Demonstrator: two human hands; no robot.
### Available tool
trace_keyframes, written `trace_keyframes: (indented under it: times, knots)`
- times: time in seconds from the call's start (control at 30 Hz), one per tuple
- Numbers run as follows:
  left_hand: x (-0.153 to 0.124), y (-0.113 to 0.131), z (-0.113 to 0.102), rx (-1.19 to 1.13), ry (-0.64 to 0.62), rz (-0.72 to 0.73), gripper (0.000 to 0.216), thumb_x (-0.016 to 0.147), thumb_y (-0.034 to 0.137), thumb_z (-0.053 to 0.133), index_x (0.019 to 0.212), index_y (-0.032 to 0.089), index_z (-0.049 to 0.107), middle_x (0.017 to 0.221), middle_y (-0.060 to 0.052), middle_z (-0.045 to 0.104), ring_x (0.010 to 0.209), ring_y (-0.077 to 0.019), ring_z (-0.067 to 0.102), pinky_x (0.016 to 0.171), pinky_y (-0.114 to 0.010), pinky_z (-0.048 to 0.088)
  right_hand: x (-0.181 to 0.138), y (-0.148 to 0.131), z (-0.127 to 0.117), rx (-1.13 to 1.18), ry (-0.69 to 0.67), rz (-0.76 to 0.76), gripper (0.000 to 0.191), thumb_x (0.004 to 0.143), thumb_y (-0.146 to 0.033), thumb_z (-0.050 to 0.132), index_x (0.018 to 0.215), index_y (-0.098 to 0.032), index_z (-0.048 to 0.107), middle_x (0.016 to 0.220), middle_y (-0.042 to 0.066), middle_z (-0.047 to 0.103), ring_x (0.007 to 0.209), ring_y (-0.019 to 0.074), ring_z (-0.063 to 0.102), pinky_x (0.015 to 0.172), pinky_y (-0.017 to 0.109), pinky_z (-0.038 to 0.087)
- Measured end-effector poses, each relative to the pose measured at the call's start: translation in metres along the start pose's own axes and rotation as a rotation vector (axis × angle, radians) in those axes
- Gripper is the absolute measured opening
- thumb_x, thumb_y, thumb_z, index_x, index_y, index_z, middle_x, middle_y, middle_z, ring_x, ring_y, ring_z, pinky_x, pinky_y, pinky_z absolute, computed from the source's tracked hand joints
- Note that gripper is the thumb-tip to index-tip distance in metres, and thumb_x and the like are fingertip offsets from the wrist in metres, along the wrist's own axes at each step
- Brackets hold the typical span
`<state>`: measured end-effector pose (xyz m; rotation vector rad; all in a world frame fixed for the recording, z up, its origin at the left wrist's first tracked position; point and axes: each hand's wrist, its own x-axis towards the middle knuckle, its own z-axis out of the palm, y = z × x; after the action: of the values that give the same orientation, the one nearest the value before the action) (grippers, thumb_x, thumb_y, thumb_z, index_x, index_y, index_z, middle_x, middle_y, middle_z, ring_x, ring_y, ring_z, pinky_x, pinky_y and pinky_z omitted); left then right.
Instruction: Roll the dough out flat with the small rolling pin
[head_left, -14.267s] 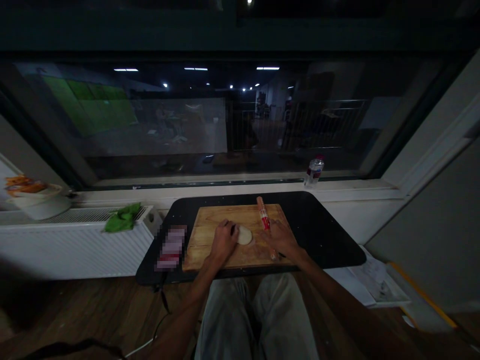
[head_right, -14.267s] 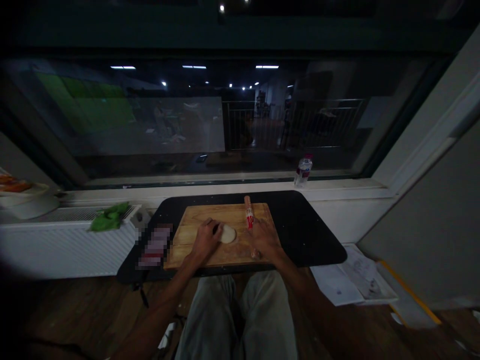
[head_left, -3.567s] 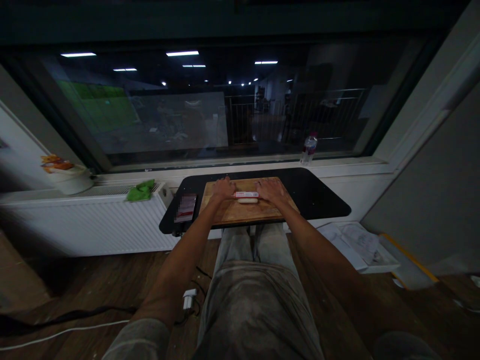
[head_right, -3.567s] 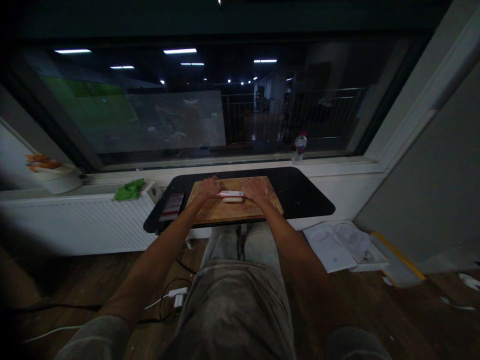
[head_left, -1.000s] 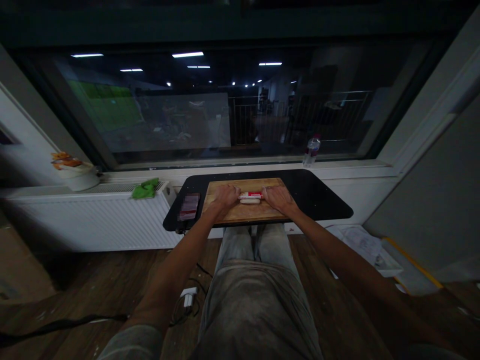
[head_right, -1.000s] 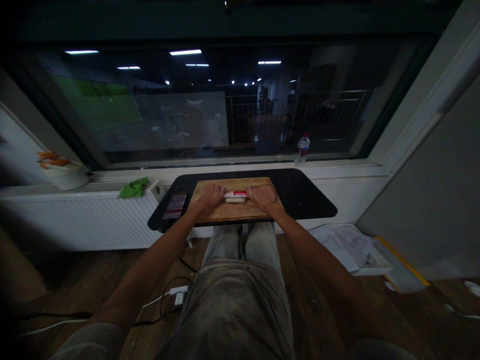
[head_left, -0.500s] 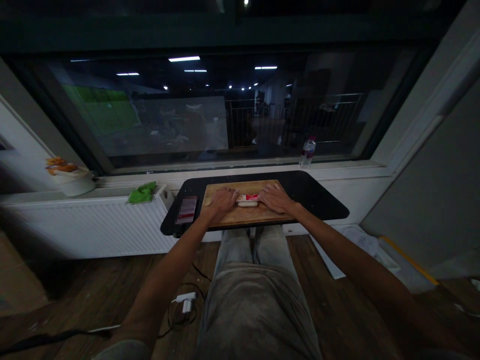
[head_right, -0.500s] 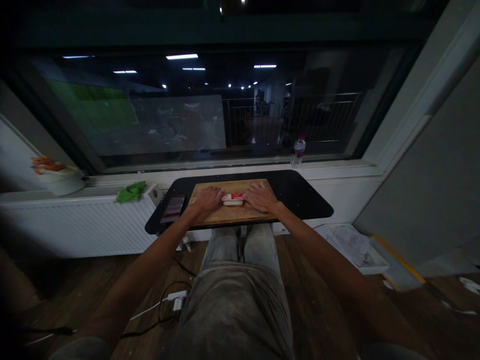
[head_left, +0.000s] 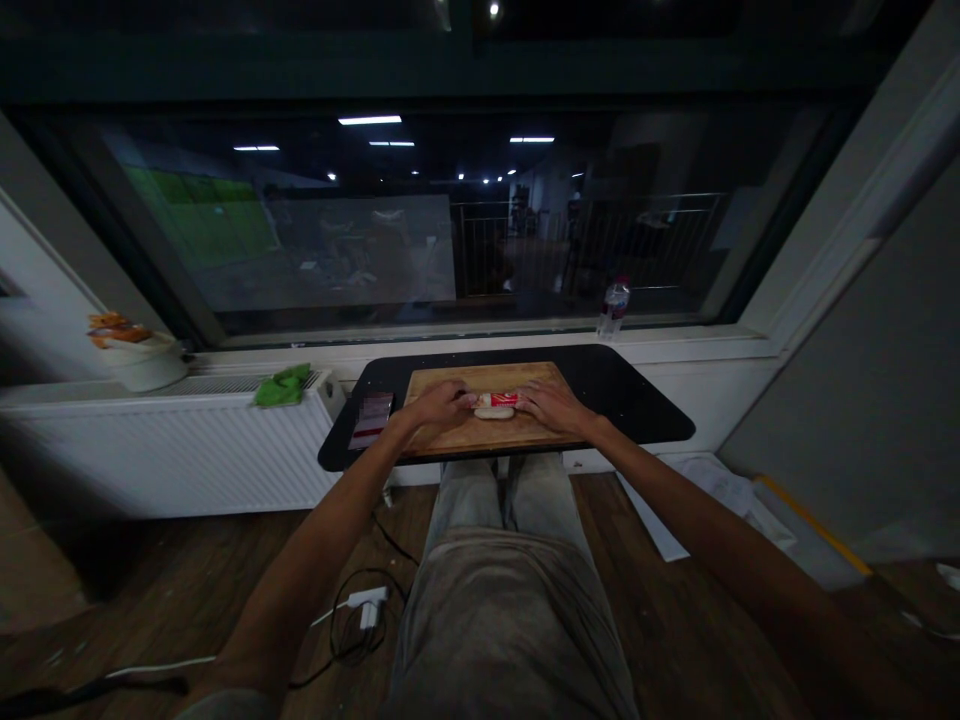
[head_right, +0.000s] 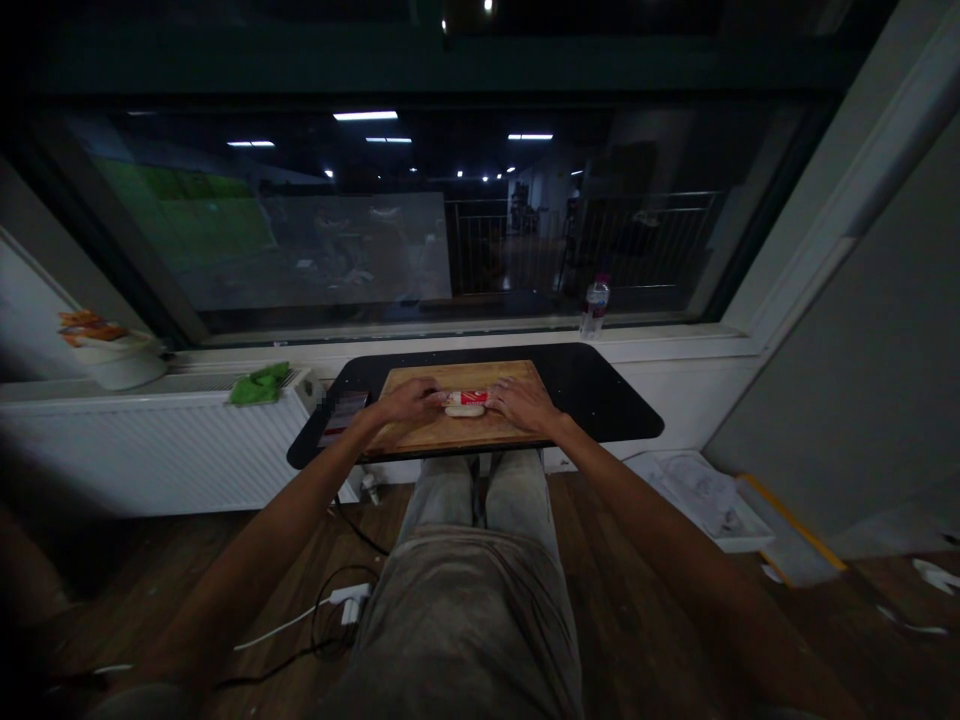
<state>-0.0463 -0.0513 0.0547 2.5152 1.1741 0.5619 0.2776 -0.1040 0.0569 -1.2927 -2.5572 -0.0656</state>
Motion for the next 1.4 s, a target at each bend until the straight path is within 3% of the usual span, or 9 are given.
trace_keyframes:
  times: [0.17,0.3,0.4,0.53,0.67,1.0,1.2,1.3,1.4]
  knots:
    - [-0.003,0.002,0.003,-0.012,0.046,0.005,0.037,0.100,0.056,0.065,0.102,0.020,0.074,0.099,-0.006,0.077,0.089,-0.0235,0.069,0.078,-0.032,0.054,-0.007,-0.002,0.007,0.020,0.000,0.050,0.045,0.119,-0.041,0.053,0.155,-0.018,0.068,0.157,0.019,0.071,0.149,0.0348,0.065,0.127,0.051,0.049]
    - [-0.005,0.002,0.007,-0.005,0.099,0.022,0.034,0.099,0.056,0.066,0.100,0.021,0.070,0.099,-0.006,0.074,0.091,-0.0234,0.067,0.082,-0.034,0.053,-0.009,-0.003,0.005,0.078,-0.011,0.070,0.049,0.120,-0.042,0.047,0.158,-0.017,0.067,0.158,0.018,0.071,0.149,0.0344,0.066,0.129,0.052,0.048]
    - [-0.008,0.003,0.009,-0.020,0.125,0.029,0.031,0.099,0.053,0.066,0.102,0.022,0.069,0.101,-0.005,0.073,0.092,-0.0238,0.066,0.084,-0.035,0.054,-0.009,0.000,0.000,0.158,-0.006,0.020,0.051,0.121,-0.041,0.040,0.157,-0.021,0.069,0.158,0.015,0.073,0.150,0.0330,0.065,0.129,0.050,0.049]
    - [-0.014,0.010,0.010,-0.028,0.172,0.048,0.025,0.098,0.046,0.069,0.105,0.022,0.068,0.107,-0.006,0.072,0.098,-0.0247,0.067,0.088,-0.037,0.054,-0.008,0.000,-0.003,0.208,0.006,0.009,0.047,0.120,-0.044,0.045,0.150,-0.022,0.074,0.149,0.016,0.077,0.142,0.0362,0.069,0.124,0.053,0.053]
    - [-0.020,0.017,0.011,-0.023,0.210,0.050,0.018,0.096,0.038,0.071,0.104,0.023,0.065,0.109,-0.006,0.071,0.100,-0.0245,0.065,0.091,-0.037,0.054,-0.007,-0.002,-0.001,0.178,0.014,0.013,0.042,0.121,-0.042,0.046,0.143,-0.022,0.075,0.142,0.015,0.078,0.136,0.0326,0.070,0.120,0.048,0.054]
    - [-0.025,0.023,0.009,0.078,0.147,-0.023,0.025,0.095,0.037,0.074,0.114,0.023,0.066,0.116,-0.007,0.072,0.107,-0.0267,0.065,0.094,-0.039,0.054,-0.008,-0.009,0.002,0.081,0.077,-0.017,0.031,0.119,-0.031,0.050,0.136,-0.020,0.073,0.134,0.016,0.075,0.130,0.0322,0.066,0.116,0.048,0.052]
    - [-0.032,0.033,0.006,0.214,-0.003,0.019,0.034,0.113,0.044,0.051,0.117,0.022,0.076,0.120,-0.015,0.079,0.112,-0.0315,0.072,0.102,-0.041,0.055,-0.012,-0.017,0.005,-0.030,0.098,0.012,0.034,0.120,-0.030,0.047,0.140,-0.019,0.073,0.139,0.017,0.072,0.136,0.0330,0.061,0.119,0.048,0.047]
    - [-0.034,0.034,0.007,0.202,0.039,0.012,0.040,0.117,0.043,0.043,0.119,0.020,0.077,0.120,-0.016,0.080,0.112,-0.0304,0.073,0.103,-0.041,0.055,-0.016,-0.023,0.010,-0.077,0.128,0.026,0.033,0.119,-0.027,0.048,0.140,-0.020,0.072,0.140,0.017,0.072,0.136,0.0345,0.059,0.119,0.052,0.045]
    - [-0.034,0.032,0.012,0.186,0.125,-0.014,0.033,0.113,0.041,0.053,0.124,0.019,0.075,0.124,-0.016,0.079,0.116,-0.0316,0.072,0.105,-0.043,0.055,-0.020,-0.028,0.015,-0.108,0.171,0.038,0.028,0.117,-0.025,0.051,0.135,-0.021,0.073,0.138,0.017,0.072,0.132,0.0356,0.059,0.116,0.053,0.046]
